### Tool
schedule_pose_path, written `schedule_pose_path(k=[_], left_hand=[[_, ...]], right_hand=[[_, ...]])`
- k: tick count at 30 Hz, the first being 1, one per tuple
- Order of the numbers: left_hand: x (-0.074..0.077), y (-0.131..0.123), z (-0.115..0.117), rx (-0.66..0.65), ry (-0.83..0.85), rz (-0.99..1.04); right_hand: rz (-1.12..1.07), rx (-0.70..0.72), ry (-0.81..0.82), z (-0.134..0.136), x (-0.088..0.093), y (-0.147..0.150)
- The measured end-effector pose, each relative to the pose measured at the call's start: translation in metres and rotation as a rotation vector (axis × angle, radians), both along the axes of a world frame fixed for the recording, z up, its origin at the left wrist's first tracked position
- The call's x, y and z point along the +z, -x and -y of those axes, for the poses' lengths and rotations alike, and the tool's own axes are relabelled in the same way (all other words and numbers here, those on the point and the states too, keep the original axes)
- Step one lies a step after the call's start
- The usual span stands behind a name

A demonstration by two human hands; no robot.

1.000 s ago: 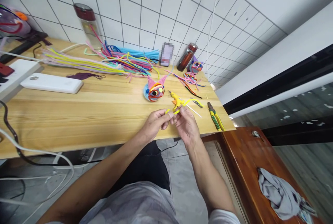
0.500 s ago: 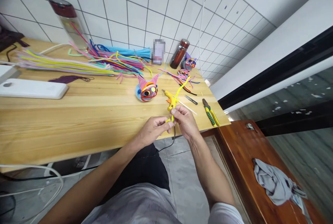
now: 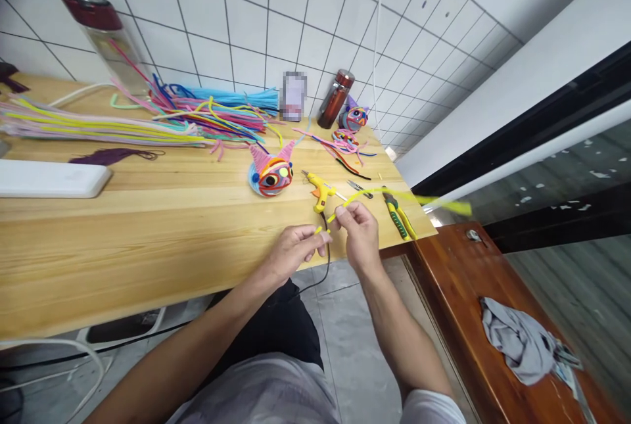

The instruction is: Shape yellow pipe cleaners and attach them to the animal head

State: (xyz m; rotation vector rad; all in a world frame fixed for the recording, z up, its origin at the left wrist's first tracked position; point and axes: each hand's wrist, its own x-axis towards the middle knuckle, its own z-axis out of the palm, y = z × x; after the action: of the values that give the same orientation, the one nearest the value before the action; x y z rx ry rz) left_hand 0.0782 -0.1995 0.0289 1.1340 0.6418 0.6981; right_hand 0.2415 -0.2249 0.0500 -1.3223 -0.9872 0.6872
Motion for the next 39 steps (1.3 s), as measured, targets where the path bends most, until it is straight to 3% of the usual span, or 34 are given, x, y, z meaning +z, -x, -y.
schedule_pose_path(k=[3,6,10,13,15,17,21,24,30,32,36,39], left_hand=[[-0.004,0.001,0.001,-0.084,-0.060,-0.088],[-0.006,0.003,-0.002,-0.058,-0.045,-0.119],[-0.005,0.007,-0.009,-0.018,0.009,-0.118],[-0.003,0.008,-0.014,-0.003,0.048,-0.111],[-0.001,0.009,-0.017,0.000,0.065,-0.103],[0.002,0.010,-0.020,-0.018,0.066,-0.103],[0.009,0.013,-0.026,-0.097,0.018,-0.138],[0.015,0.011,-0.029,-0.149,-0.046,-0.163],[0.014,0.000,-0.023,-0.154,-0.151,-0.174],[0.012,-0.002,-0.017,-0.059,-0.175,-0.146],[0.008,-0.002,-0.005,0.248,-0.293,-0.099],[0.008,0.000,0.000,0.352,-0.397,-0.093]], right_hand=[[0.018,0.089,0.191,-0.027,0.013,-0.044],[0.331,-0.140,0.329,-0.057,0.022,-0.093],[0.454,-0.294,0.442,-0.089,0.026,-0.143],[0.537,-0.370,0.514,-0.101,0.026,-0.158],[0.588,-0.404,0.525,-0.100,0.024,-0.154],[0.599,-0.325,0.472,-0.087,0.023,-0.136],[0.468,0.313,0.253,-0.038,0.029,-0.073],[0.502,0.519,0.183,-0.010,0.039,-0.034],[0.467,0.478,0.181,-0.005,0.039,-0.022],[0.427,0.392,0.159,-0.005,0.035,-0.024],[0.416,0.244,0.079,-0.001,0.032,-0.020],[0.414,0.213,0.063,0.004,0.036,-0.013]])
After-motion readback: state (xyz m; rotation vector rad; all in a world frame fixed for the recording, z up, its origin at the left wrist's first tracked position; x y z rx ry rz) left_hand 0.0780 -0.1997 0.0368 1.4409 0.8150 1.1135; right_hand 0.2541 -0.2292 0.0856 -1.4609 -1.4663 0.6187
